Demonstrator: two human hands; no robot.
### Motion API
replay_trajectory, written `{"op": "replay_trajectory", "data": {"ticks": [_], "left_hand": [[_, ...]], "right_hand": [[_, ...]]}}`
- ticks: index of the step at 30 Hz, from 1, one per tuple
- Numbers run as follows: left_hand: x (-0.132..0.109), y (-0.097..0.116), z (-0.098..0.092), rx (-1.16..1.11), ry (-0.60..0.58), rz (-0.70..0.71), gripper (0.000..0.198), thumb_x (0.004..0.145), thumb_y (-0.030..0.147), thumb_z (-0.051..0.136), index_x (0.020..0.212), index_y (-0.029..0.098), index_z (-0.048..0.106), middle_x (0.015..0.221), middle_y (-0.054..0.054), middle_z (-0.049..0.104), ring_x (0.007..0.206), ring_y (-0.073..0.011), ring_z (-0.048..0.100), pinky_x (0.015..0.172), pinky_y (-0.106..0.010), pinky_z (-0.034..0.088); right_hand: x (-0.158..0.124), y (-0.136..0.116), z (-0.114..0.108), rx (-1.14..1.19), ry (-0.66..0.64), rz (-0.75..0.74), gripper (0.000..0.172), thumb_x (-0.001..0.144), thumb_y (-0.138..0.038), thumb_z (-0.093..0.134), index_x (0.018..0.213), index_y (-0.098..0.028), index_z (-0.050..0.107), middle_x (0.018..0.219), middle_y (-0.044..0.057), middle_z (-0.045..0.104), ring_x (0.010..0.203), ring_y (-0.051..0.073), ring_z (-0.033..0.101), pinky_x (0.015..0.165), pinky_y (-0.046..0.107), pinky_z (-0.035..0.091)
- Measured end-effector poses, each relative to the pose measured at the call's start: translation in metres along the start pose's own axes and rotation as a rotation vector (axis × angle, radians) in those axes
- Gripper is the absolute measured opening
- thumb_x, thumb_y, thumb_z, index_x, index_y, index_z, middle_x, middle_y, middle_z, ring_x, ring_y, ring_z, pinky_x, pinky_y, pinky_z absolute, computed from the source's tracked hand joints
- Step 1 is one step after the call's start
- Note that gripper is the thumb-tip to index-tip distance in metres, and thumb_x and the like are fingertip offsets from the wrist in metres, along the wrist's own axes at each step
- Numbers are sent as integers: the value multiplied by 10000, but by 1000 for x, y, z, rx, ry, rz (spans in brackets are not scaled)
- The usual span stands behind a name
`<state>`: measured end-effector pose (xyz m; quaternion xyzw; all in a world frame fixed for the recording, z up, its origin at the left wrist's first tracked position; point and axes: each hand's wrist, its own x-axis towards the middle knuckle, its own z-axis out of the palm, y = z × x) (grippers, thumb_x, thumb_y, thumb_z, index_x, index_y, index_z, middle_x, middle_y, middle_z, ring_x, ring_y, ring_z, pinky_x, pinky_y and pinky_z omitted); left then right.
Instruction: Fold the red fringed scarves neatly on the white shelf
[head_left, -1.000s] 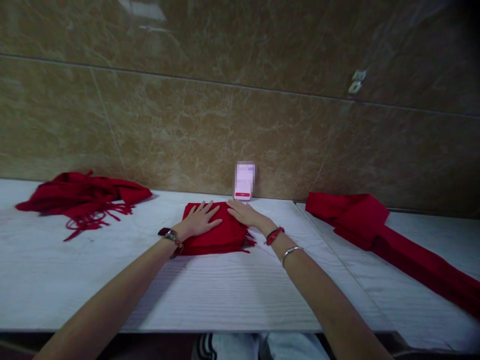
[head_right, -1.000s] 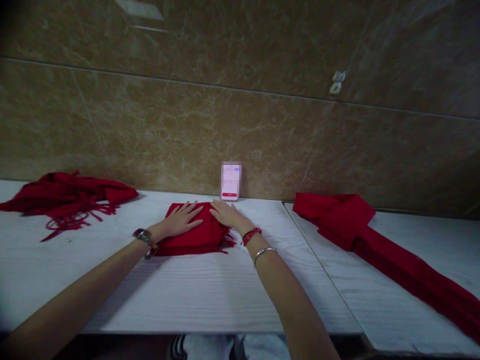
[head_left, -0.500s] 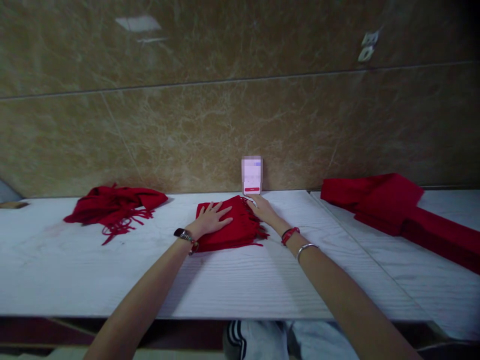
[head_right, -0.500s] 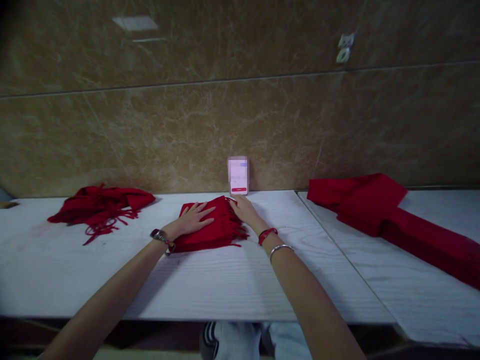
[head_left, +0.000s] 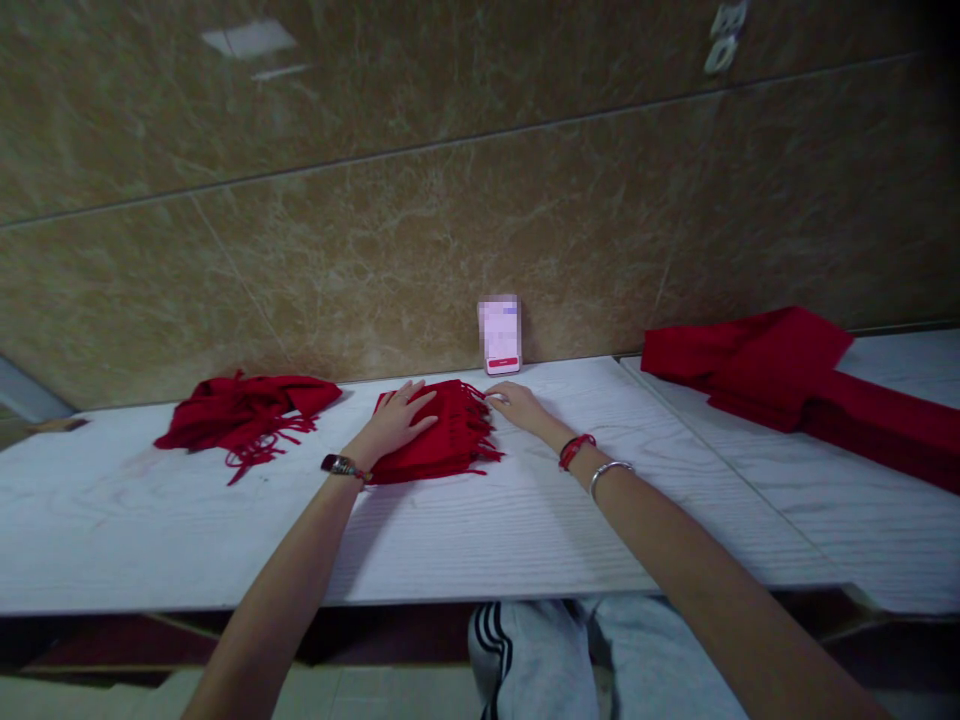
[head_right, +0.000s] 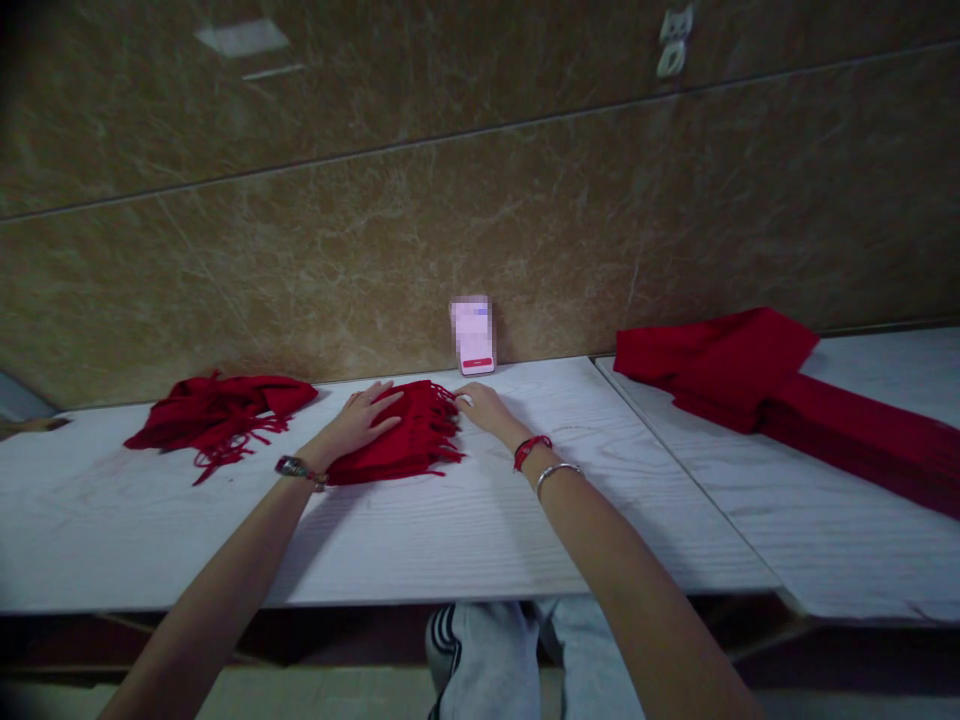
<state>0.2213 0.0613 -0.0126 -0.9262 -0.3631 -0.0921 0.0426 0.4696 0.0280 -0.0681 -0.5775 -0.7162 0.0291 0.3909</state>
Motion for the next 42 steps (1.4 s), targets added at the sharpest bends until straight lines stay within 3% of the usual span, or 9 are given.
{"op": "replay_trajectory", "data": {"ticks": [7,13,18,24,27,31,34,38,42], "left_hand": [[-15,56,-14,58,-184,118,851,702,611,574,1397,209,291,1393,-127,381,1232,-304,400,979,-371,350],[-11,44,-20,-44,-152,146,674,793,271,503,1413,251,238,1299,-52,508,1136,-226,510,950,-317,376],[-7,32,-23,-189,-32,39,748,806,261,466,1444,183,84,1208,-74,580,1092,-219,546,911,-317,407],[-14,36,-24,-257,-274,107,947,729,429,605,1443,167,42,1427,-125,323,1249,-244,401,1001,-339,338],[-14,24,-30,-300,-252,94,787,807,465,501,1434,164,133,1463,-99,236,1320,-206,278,1055,-317,270],[-9,-18,-26,-139,79,-291,564,893,380,360,1375,98,288,1371,-158,404,1265,-236,379,1026,-349,310],[-8,-48,-13,-80,99,-494,514,882,332,390,1316,57,379,1282,-193,496,1178,-259,483,966,-356,376],[-9,-62,2,-122,75,-498,466,884,314,371,1271,68,448,1203,-165,572,1077,-215,572,898,-298,438],[-9,-60,7,-139,112,-470,434,894,252,331,1278,91,452,1225,-142,560,1092,-193,562,908,-284,433]], "right_hand": [[4,7,0,-7,110,97,233,790,-79,489,919,-144,671,1003,106,676,976,207,591,903,359,426],[2,12,2,15,122,126,228,772,-79,493,885,-153,677,960,94,683,938,209,602,874,354,440],[0,4,6,47,118,100,209,758,-89,509,849,-159,684,919,90,689,899,209,610,851,353,451],[3,-7,8,119,186,88,268,806,-162,485,1025,-183,639,1064,87,651,1007,200,571,886,363,433],[4,-14,10,157,180,113,271,858,-214,432,1048,-178,622,1058,82,653,964,179,591,841,331,457],[4,-33,17,182,101,104,217,845,-243,489,973,-163,645,964,70,677,880,169,612,794,300,470],[14,-49,19,98,60,58,223,834,-250,524,1000,-153,636,1014,99,653,965,191,580,858,325,436],[49,-60,19,-122,-54,-4,273,855,-267,505,1045,-111,623,1091,158,615,1049,225,548,895,329,410],[81,-64,26,-202,-167,-10,155,762,-202,619,884,-141,694,912,128,687,914,236,621,805,292,451]]}}
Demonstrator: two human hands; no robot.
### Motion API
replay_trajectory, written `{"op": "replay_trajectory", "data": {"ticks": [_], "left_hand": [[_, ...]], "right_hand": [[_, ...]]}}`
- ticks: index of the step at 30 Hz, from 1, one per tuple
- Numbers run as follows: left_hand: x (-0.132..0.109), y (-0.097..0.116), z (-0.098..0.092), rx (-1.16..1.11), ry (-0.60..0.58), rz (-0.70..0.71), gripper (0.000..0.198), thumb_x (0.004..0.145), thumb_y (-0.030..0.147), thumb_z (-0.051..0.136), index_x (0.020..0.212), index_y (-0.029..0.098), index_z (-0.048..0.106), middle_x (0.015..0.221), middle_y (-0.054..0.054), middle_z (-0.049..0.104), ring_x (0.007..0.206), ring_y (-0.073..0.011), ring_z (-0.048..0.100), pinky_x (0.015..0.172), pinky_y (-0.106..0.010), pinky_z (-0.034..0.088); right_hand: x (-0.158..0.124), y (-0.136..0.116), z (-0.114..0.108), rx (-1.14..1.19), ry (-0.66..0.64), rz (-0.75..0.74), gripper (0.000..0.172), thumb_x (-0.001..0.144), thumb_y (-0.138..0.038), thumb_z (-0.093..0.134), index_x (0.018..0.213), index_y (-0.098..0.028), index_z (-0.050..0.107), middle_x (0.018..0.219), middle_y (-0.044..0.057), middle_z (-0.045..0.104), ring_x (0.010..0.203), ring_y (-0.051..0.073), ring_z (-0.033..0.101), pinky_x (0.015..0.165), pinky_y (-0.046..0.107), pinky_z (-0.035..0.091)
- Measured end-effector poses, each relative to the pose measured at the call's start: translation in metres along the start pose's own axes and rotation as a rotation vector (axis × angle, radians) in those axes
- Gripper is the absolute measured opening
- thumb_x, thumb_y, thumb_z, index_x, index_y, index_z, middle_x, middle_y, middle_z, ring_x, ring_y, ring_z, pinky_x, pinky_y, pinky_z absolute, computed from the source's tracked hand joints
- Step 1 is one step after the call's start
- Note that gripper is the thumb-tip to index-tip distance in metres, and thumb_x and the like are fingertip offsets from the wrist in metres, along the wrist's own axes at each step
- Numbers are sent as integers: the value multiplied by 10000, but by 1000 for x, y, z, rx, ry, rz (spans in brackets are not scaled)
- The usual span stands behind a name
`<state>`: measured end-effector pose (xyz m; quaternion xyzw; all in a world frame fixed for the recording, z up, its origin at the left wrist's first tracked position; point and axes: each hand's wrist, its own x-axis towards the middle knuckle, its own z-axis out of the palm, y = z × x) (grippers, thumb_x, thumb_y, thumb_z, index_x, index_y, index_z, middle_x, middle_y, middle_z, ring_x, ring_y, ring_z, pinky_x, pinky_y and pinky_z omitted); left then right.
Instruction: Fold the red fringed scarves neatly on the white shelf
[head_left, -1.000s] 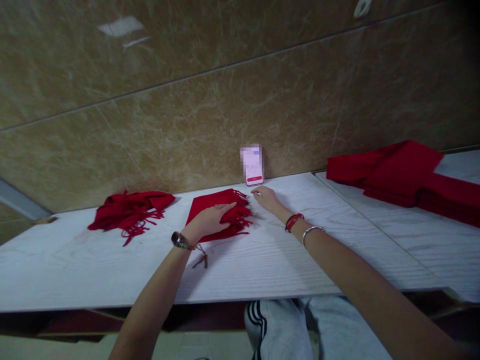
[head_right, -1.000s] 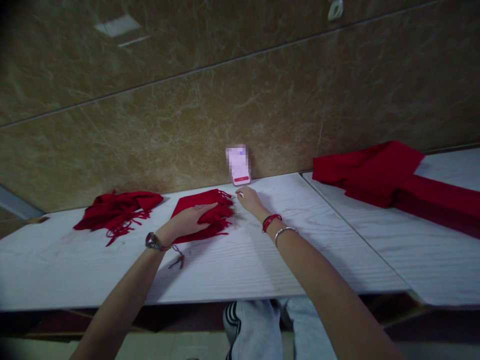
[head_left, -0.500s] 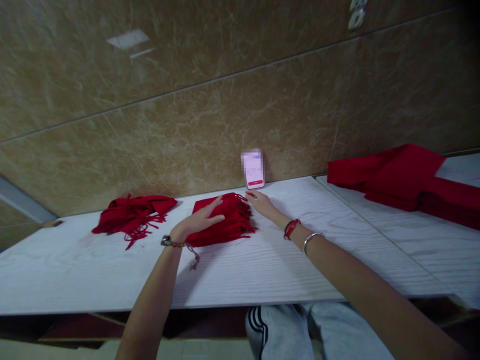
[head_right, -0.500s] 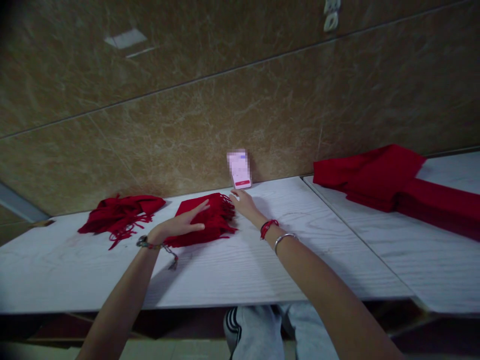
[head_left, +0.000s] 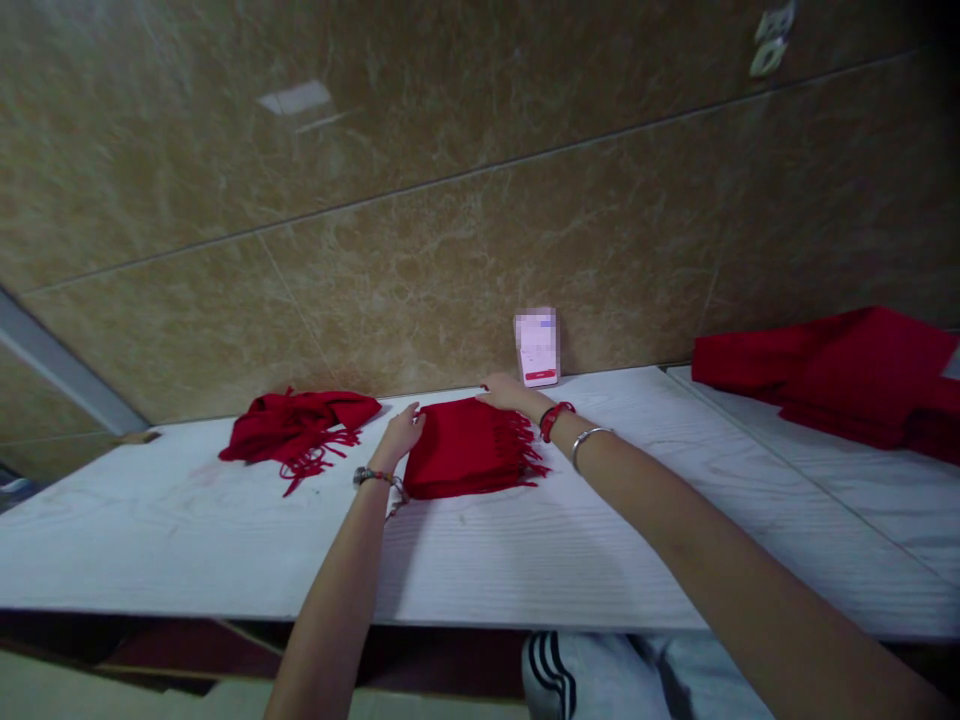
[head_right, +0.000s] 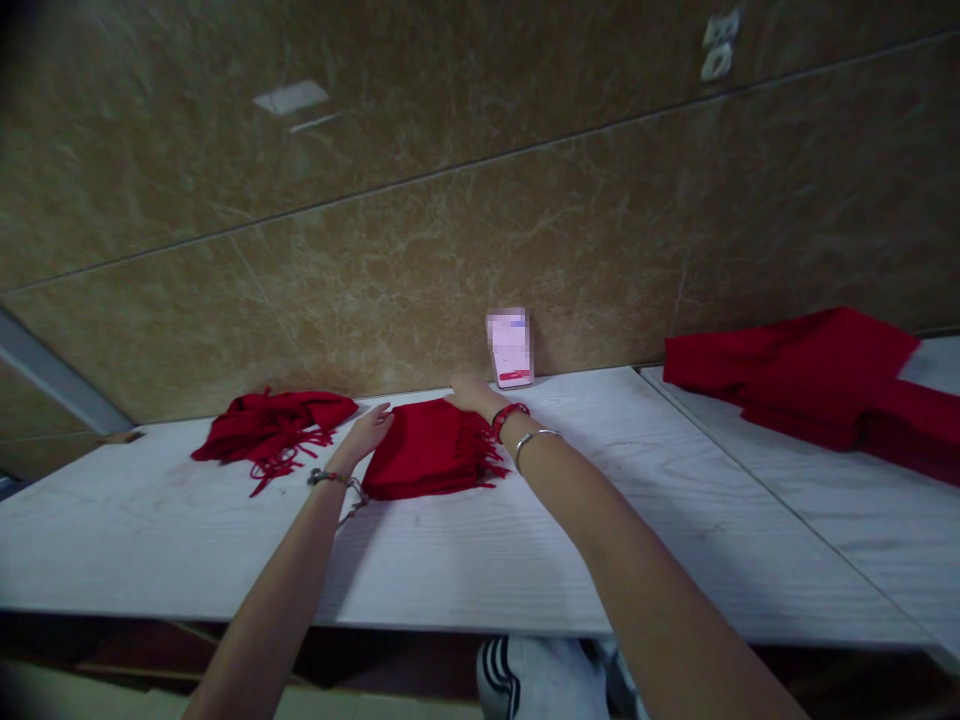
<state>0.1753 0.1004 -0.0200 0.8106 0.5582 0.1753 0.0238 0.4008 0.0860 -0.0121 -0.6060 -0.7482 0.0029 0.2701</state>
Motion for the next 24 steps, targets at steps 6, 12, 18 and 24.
{"op": "replay_trajectory", "data": {"ticks": [6,12,18,24], "left_hand": [[0,-2,5,-5,23,-14,417,885,177,317,1255,83,484,1147,-154,612,1069,-227,576,898,-320,439],[-1,-2,6,-34,20,-49,428,875,134,300,1258,94,485,1164,-154,602,1095,-228,556,903,-314,427],[-4,1,3,-38,-11,-90,447,837,82,347,1253,135,499,1158,-141,608,1091,-221,557,898,-306,422],[-4,2,0,-46,-60,-135,356,885,196,367,1172,137,569,1149,-146,612,1078,-231,564,890,-289,415]], "right_hand": [[8,-7,-1,-83,-38,-60,170,798,-175,551,847,-164,714,881,108,703,852,211,636,758,273,454],[-1,-5,-12,-91,-45,-96,232,868,-203,475,954,-157,685,1015,92,673,949,185,594,816,258,414],[-2,-5,-4,-55,-166,-42,102,774,-202,618,780,-143,701,843,99,702,792,199,626,705,252,433],[-1,-5,-13,136,-155,14,177,848,-171,495,910,-105,647,916,110,681,816,174,610,712,259,442]]}}
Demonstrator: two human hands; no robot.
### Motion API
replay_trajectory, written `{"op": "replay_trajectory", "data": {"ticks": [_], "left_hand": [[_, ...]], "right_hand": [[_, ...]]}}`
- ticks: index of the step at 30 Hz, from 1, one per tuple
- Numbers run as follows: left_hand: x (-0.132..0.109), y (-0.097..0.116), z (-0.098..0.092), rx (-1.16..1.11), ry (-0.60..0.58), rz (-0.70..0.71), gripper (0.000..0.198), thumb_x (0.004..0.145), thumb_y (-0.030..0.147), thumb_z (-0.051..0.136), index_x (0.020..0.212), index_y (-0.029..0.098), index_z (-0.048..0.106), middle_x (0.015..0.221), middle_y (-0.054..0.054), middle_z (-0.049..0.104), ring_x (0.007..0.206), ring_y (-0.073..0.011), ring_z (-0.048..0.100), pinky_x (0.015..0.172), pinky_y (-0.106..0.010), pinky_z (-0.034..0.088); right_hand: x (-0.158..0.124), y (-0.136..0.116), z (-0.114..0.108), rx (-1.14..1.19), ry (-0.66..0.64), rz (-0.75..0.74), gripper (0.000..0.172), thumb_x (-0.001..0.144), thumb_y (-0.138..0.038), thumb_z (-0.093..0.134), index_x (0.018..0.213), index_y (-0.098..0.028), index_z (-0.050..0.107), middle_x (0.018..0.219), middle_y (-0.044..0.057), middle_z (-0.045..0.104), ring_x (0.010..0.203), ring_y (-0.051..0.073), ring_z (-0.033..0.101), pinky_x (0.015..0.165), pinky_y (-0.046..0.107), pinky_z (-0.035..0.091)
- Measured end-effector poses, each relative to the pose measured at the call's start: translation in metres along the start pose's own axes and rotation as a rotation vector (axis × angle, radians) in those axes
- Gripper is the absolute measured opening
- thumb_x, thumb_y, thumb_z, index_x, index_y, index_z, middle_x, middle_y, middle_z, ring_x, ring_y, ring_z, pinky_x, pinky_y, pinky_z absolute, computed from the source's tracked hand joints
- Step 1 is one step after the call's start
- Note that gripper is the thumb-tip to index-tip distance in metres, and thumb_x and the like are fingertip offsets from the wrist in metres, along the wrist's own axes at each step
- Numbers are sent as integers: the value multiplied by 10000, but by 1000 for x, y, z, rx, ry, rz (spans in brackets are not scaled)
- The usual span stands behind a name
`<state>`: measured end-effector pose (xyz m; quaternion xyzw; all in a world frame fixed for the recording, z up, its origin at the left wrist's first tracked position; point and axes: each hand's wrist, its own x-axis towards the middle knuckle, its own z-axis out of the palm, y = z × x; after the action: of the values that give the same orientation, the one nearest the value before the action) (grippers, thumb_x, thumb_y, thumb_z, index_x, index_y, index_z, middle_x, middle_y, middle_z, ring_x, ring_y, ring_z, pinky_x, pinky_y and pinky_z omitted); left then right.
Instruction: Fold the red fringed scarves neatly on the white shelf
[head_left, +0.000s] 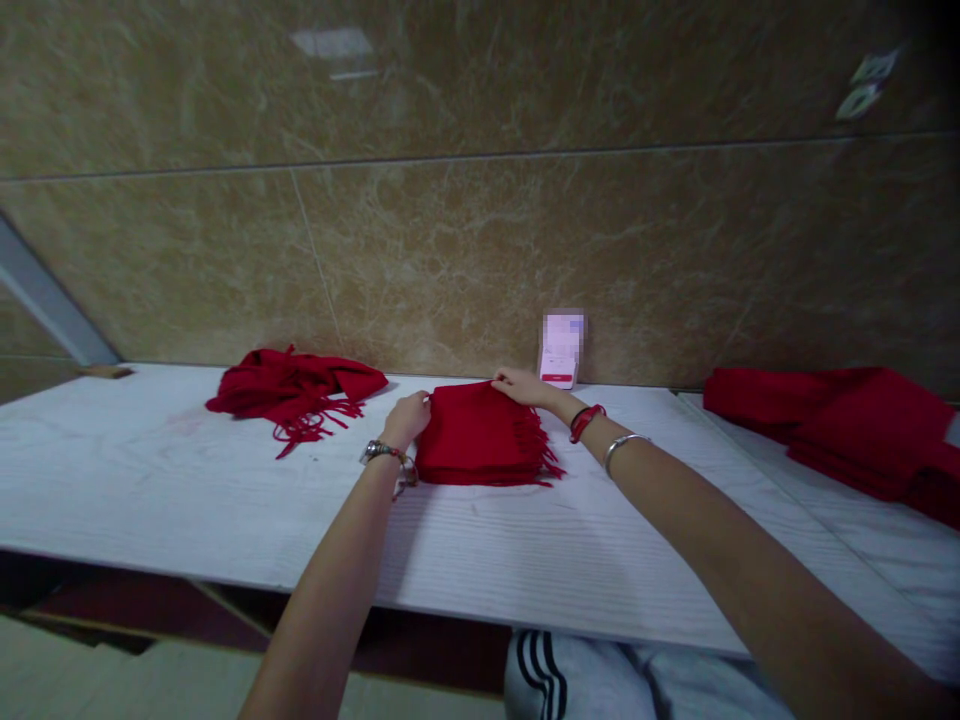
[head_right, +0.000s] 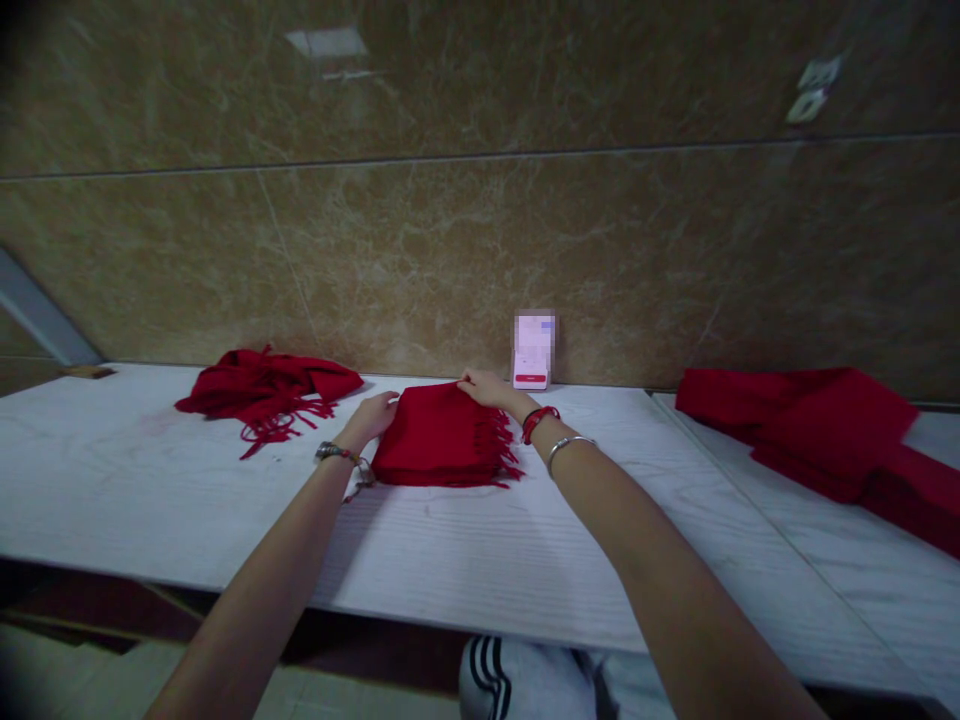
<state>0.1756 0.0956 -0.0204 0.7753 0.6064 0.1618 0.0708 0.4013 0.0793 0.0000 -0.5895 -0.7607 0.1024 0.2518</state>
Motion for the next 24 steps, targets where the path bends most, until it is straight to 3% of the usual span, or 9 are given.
{"op": "replay_trajectory", "data": {"ticks": [3,6,9,13,15,18,21,24], "left_hand": [[2,0,-4,-30,-44,8,347,892,239,380,1148,126,585,1166,-130,606,1068,-215,567,877,-253,412],[5,-2,-7,-61,-86,14,351,896,260,370,1103,103,607,1130,-135,624,1016,-210,590,832,-246,429],[6,-5,-7,-85,-115,17,365,902,245,325,1015,101,641,1035,-130,665,918,-195,625,766,-244,450],[5,-7,-6,-117,-127,15,353,876,335,405,1074,132,614,1039,-102,668,903,-183,627,737,-228,459],[4,-7,-5,-126,-130,11,403,813,379,519,1124,132,587,1076,-101,654,936,-192,617,749,-221,459],[4,-4,-5,-128,-137,9,483,720,311,634,1163,132,563,1111,-92,638,950,-187,611,763,-199,454],[4,-5,-8,-113,-138,6,445,714,235,615,1146,131,580,1014,-73,670,875,-188,628,719,-209,467],[4,-18,-18,10,-126,15,388,709,205,610,1089,127,621,846,-41,689,766,-187,628,643,-206,462]], "right_hand": [[-6,3,-4,172,4,13,183,828,-192,528,968,-116,621,925,72,675,791,139,600,689,234,451],[-10,7,-4,347,-6,46,105,734,-162,621,828,-121,644,782,26,670,699,130,587,651,239,460],[-13,10,-5,465,45,90,50,742,-132,581,752,-128,630,700,7,643,647,120,574,633,245,467],[-30,22,-28,617,102,144,101,776,-102,524,821,-151,600,721,-1,641,644,100,587,646,232,489],[-46,37,-49,765,96,196,107,773,-82,533,814,-158,596,728,0,645,639,91,593,660,222,499],[-80,69,-82,981,91,289,116,760,-62,565,806,-161,604,754,3,655,643,78,598,681,198,505],[-117,104,-102,986,123,396,128,776,-52,547,824,-154,608,755,16,664,643,81,606,679,199,508],[-147,136,-101,856,125,462,98,756,-75,574,796,-156,612,722,34,671,626,111,617,652,229,527]]}}
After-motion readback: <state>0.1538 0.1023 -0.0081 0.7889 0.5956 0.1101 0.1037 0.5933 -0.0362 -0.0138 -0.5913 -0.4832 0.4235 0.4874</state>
